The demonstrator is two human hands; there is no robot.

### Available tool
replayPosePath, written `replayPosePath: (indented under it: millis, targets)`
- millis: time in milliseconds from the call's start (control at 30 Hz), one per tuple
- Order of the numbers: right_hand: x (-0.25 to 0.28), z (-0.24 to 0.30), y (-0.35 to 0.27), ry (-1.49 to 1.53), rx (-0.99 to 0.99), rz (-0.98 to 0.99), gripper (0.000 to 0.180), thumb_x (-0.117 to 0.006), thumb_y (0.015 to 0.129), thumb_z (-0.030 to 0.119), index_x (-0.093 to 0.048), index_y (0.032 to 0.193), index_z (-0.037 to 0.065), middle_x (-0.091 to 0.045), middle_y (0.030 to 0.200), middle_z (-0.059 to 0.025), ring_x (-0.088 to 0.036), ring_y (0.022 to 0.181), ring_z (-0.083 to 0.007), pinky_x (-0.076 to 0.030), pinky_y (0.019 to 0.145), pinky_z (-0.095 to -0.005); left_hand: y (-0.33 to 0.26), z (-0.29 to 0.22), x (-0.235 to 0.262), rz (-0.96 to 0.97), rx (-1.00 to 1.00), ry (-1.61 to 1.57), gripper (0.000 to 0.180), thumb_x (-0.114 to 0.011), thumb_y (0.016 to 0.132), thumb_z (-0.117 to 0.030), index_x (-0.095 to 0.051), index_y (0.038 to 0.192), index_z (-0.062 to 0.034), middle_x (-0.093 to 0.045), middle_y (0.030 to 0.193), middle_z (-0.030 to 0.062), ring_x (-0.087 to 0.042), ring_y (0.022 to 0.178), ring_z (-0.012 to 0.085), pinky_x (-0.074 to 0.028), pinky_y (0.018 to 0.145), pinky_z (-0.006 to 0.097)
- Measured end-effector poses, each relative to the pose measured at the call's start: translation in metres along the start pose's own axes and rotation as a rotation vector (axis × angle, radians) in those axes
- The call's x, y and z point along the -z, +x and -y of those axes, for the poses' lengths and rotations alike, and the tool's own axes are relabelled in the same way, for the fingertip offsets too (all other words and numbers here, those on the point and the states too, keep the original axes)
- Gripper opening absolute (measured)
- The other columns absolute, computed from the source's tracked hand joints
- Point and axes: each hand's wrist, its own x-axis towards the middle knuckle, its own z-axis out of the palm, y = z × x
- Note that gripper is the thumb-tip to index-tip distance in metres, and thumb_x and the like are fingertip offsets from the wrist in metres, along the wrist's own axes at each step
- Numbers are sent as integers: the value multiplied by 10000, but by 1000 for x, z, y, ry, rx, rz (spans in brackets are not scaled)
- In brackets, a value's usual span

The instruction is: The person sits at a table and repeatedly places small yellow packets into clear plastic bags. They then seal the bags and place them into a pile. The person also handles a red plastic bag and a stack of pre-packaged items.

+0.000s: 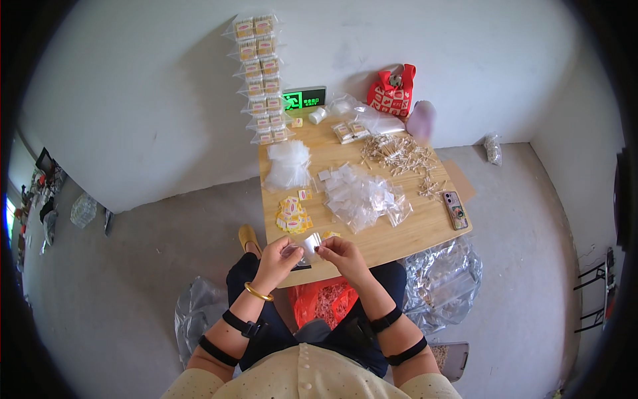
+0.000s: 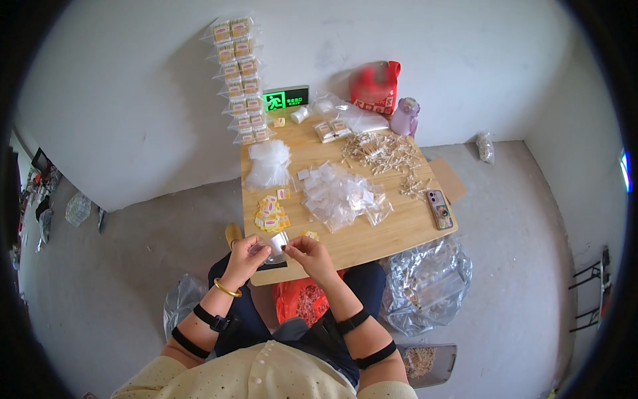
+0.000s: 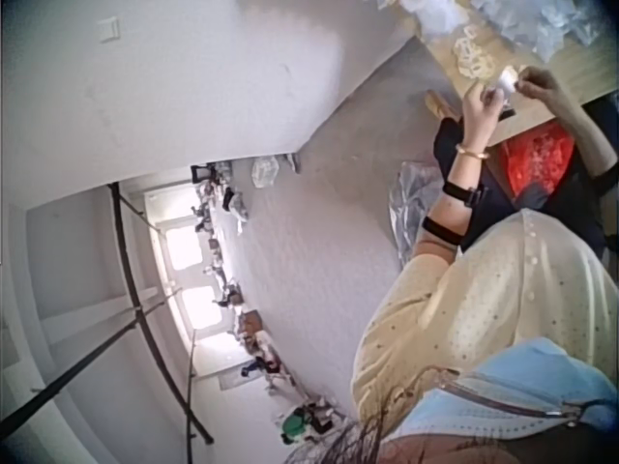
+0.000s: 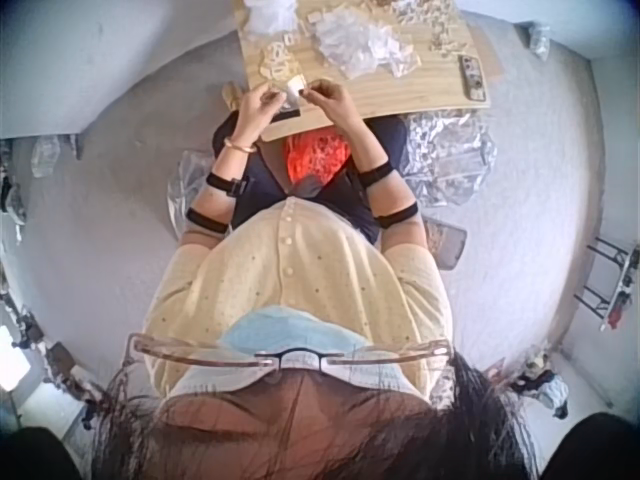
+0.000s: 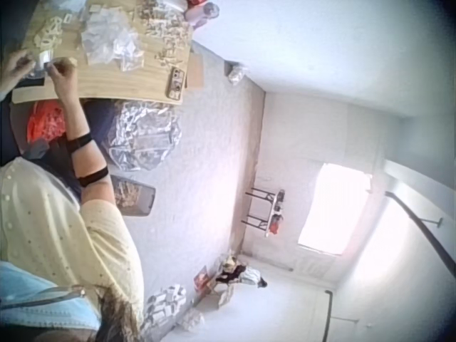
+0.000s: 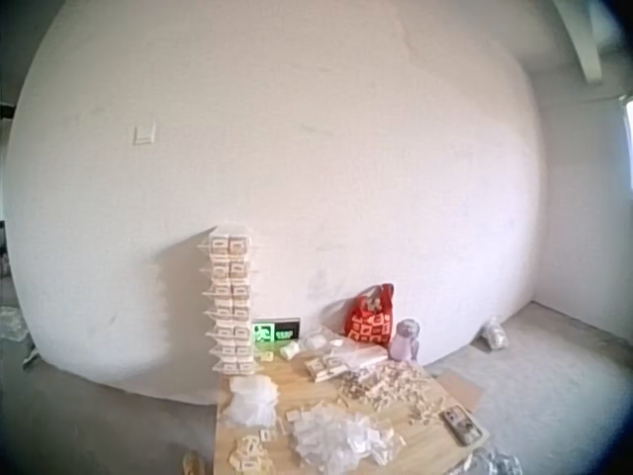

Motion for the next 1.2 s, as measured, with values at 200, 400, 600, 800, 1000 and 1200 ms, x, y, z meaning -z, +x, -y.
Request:
replayPosePath:
  millis: [200, 400, 600, 800, 1000, 1200]
  targets:
    - [6, -6, 0, -42, -2, -16, 140, -659, 887, 116, -625, 925, -14, -631, 836, -13, -555, 775, -77, -444, 715, -229, -1, -17, -1, 23, 115, -140, 163, -680, 866, -139, -615, 892, 8, -616, 790, -19, -539, 700, 27, -452, 630, 195]
    - [2, 4, -3, -163, -19, 34, 154, -631, 901, 128, -631, 936, -22, -626, 838, -13, -557, 795, -85, -442, 750, -244, 1, -9, 8, 109, 61, 53, 203, -683, 873, -177, -626, 880, 18, -616, 751, -24, -508, 693, 20, -419, 608, 202]
    - [7, 12, -9, 119, -84, 54, 190, -608, 923, 139, -652, 1004, -27, -654, 881, -25, -585, 824, -94, -460, 778, -243, 0, -10, 4, 67, 137, -149, 187, -668, 887, -166, -643, 893, 20, -618, 751, -19, -517, 680, 25, -420, 621, 193]
    - [12, 12, -9, 81, -107, 110, 209, -603, 928, 153, -652, 1021, -28, -656, 895, -31, -589, 817, -101, -467, 785, -249, -1, -5, 5, 86, 167, -171, 174, -669, 886, -160, -650, 899, 12, -627, 757, -17, -526, 673, 26, -423, 620, 190]
    - [7, 14, -10, 74, -132, 88, 210, -610, 922, 163, -657, 991, -30, -654, 870, -27, -577, 792, -95, -463, 758, -243, -3, -1, 8, 106, 149, -122, 174, -664, 889, -160, -650, 918, 11, -647, 807, -4, -595, 724, 50, -475, 672, 200]
    - [10, 14, -9, 19, -116, 103, 216, -611, 925, 163, -650, 994, -38, -660, 873, -38, -597, 810, -102, -476, 773, -249, -4, -3, 8, 101, 125, -111, 176, -651, 901, -134, -637, 934, 39, -648, 796, 8, -588, 736, 52, -475, 675, 203]
